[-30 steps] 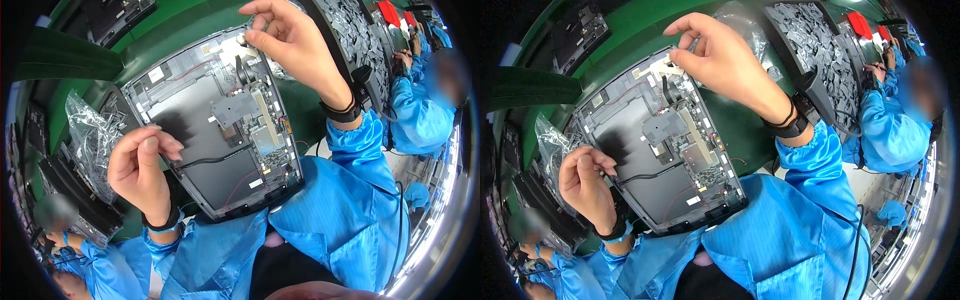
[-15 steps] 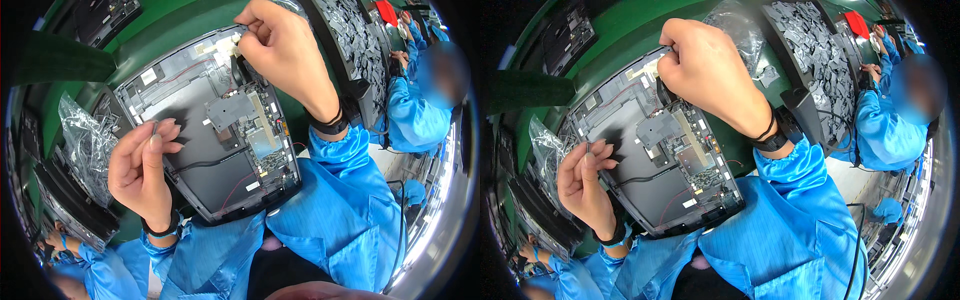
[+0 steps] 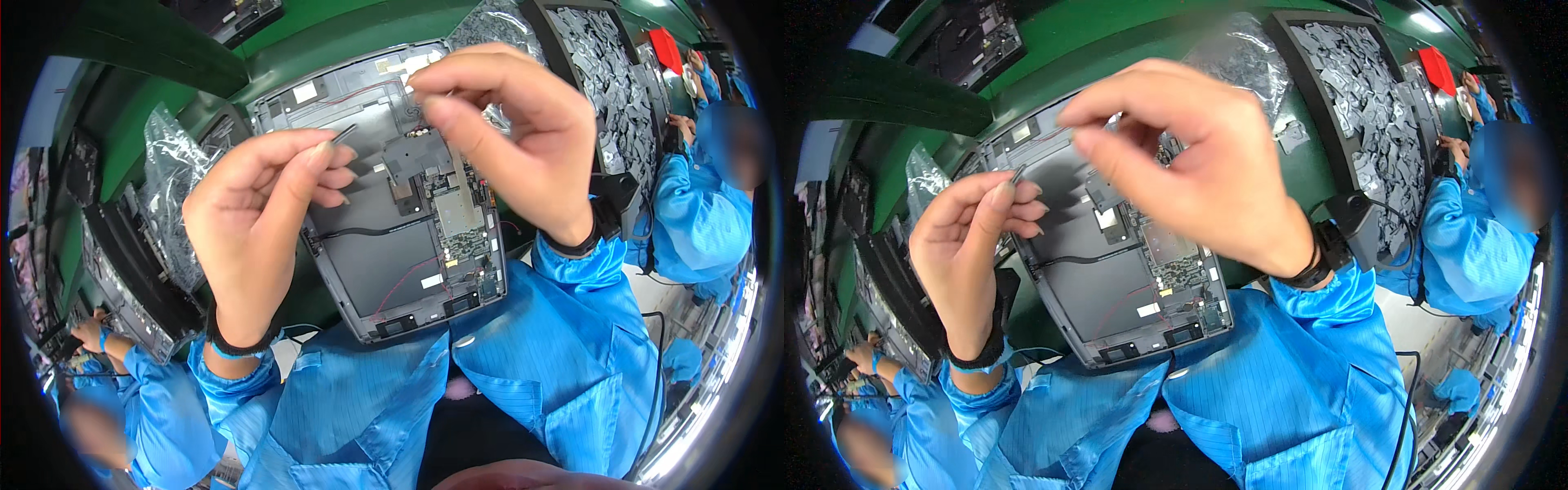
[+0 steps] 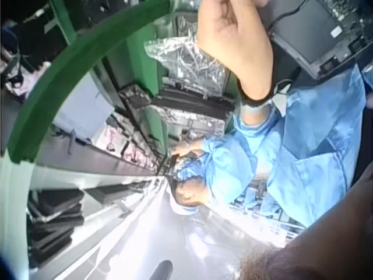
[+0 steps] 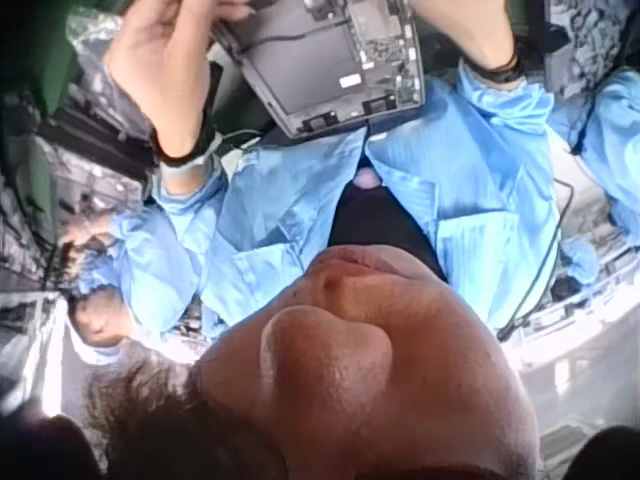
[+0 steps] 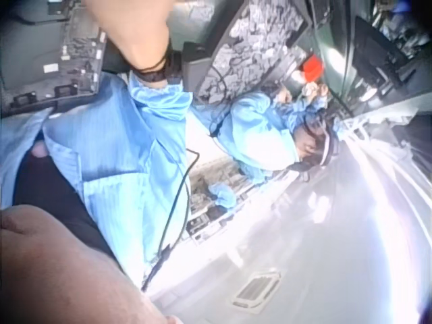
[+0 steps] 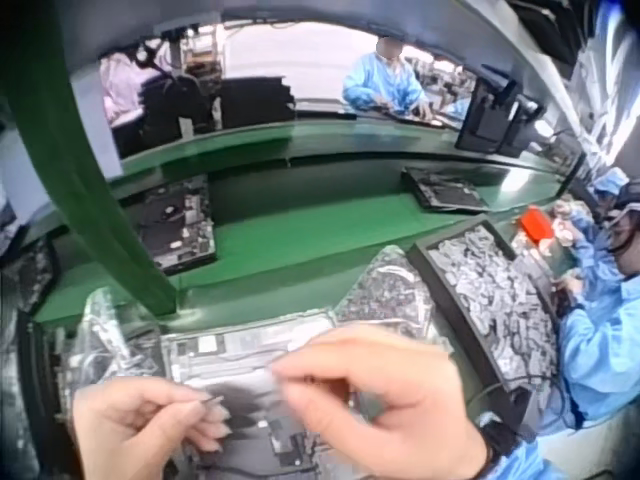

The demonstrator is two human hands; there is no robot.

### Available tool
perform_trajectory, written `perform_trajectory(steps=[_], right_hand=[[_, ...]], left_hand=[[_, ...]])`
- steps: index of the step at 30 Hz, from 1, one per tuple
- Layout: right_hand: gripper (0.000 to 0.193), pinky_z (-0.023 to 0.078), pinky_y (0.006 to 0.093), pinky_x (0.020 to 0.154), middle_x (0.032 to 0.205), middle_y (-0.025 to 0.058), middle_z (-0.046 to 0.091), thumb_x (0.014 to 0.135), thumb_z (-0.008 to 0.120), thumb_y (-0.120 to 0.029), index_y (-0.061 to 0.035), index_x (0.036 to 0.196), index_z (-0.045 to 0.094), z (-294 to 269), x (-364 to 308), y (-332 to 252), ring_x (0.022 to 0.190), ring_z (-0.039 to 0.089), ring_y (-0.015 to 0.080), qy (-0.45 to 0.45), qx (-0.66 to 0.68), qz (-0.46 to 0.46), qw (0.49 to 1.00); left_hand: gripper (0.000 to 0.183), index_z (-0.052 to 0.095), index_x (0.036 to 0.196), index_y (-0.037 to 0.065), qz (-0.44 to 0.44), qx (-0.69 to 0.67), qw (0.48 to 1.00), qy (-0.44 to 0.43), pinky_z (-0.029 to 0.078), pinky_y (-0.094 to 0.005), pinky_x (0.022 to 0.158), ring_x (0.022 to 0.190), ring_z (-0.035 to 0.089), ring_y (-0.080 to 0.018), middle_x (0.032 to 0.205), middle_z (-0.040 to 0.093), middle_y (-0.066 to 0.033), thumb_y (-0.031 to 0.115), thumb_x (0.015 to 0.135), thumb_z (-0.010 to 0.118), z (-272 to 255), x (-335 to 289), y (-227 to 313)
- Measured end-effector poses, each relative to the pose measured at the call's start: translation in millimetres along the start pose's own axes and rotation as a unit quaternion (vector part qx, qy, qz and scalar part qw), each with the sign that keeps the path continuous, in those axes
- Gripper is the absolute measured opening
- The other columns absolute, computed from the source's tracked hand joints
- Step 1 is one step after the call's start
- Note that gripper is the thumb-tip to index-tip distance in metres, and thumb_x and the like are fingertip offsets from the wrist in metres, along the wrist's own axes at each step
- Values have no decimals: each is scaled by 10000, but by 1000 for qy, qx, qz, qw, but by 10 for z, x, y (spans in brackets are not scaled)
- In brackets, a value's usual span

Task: Connecting internal cables and applying components into a tablet chassis on an assembly line.

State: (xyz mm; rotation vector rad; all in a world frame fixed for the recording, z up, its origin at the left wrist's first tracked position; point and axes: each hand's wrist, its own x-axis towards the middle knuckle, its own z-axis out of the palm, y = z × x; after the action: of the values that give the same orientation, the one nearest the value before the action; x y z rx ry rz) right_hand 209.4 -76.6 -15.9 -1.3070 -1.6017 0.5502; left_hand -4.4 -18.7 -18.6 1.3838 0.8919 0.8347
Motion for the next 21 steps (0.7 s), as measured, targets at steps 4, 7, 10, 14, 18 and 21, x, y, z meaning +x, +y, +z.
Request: perform_trajectory(steps=[4, 7, 10, 14, 18, 21], right_hand=[[227, 499, 262, 785, 1008, 107, 662, 864, 653, 26, 60, 1088, 642, 273, -38, -49, 892, 625, 140, 10, 194, 71, 978], [183, 521, 285, 827, 1034, 101, 657, 891, 645, -7, 47, 1067, 640, 389, -38, -52, 934, 630, 147, 25, 350, 104, 931], [179, 527, 288, 831, 1066, 117, 658, 951, 592, -98, 31, 1070, 632, 378, 19, -34, 982, 624, 155, 71, 393, 131, 907], [206, 539, 257, 685, 901, 78, 693, 958, 583, -157, 17, 1041, 656, 51, 331, 392, 762, 648, 122, 87, 340, 77, 933], [212, 543, 262, 680, 890, 70, 703, 942, 599, -158, 15, 1040, 674, -93, 328, 639, 754, 652, 116, 28, 186, 77, 979], [195, 540, 280, 674, 859, 78, 707, 896, 633, -137, -16, 1034, 695, -102, 273, 674, 720, 663, 161, 12, 64, 66, 996]], left_hand=[[132, 623, 1018, -70, -1, -35, 999, -27, 561, -254, 661, 770, 678, -163, 885, 694, -132, 27, 932, 601, 81, 39, 75], [133, 611, 1015, -63, 6, -65, 997, -47, 550, -243, 649, 750, 669, -148, 873, 688, -118, 43, 935, 604, 167, 53, 118], [166, 612, 1014, -47, 45, -3, 997, -59, 538, -247, 639, 721, 665, -153, 846, 677, -105, 106, 963, 576, 263, 134, 160], [181, 684, 995, -28, 169, 330, 927, -58, 472, -227, 722, 768, 611, -103, 851, 684, -50, 125, 918, 626, 135, 519, 293], [193, 681, 1007, -23, 218, 477, 847, -85, 500, -281, 709, 760, 663, -171, 848, 698, -125, 117, 891, 618, 66, 795, 118], [151, 696, 919, -1, 272, 479, 826, -122, 518, -404, 721, 810, 658, -354, 854, 687, -180, 102, 830, 631, 159, 933, -13]])
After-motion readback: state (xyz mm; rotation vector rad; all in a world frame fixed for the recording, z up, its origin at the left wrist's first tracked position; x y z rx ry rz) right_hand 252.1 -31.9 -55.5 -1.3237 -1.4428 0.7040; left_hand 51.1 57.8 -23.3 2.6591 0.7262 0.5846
